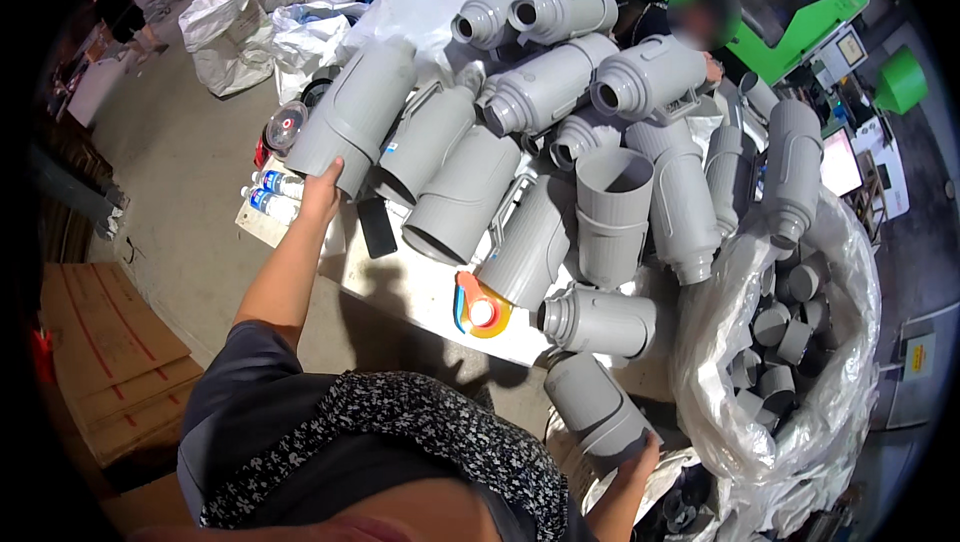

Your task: The person picks up plastic flask bodies from a table, fits a black base onto each one, and then places them into plastic bags before putting them into a cardboard box.

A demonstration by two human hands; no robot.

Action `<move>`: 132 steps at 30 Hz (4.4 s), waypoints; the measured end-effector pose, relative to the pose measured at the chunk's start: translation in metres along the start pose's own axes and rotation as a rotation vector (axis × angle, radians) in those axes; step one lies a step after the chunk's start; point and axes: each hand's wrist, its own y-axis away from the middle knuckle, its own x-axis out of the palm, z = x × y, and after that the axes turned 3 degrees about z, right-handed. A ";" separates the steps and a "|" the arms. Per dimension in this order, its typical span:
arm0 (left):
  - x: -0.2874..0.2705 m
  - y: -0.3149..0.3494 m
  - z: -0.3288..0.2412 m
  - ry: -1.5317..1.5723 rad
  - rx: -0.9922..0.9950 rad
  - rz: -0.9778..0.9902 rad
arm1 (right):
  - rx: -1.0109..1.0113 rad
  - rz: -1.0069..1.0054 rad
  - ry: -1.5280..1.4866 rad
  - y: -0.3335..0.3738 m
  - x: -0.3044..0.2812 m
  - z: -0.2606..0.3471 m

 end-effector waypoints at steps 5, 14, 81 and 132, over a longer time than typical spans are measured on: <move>0.038 0.037 -0.018 -0.740 0.088 0.005 | 0.030 -0.068 -0.006 0.011 0.006 -0.001; 0.015 -0.036 0.055 -0.673 -0.069 -0.154 | 0.022 -0.035 0.082 0.015 0.007 0.005; -0.020 0.077 -0.053 -0.154 -0.202 0.183 | 0.586 1.018 -0.917 0.115 0.444 -0.012; 0.326 0.101 0.064 -1.041 0.748 0.968 | -0.339 0.134 0.051 -0.101 0.220 0.119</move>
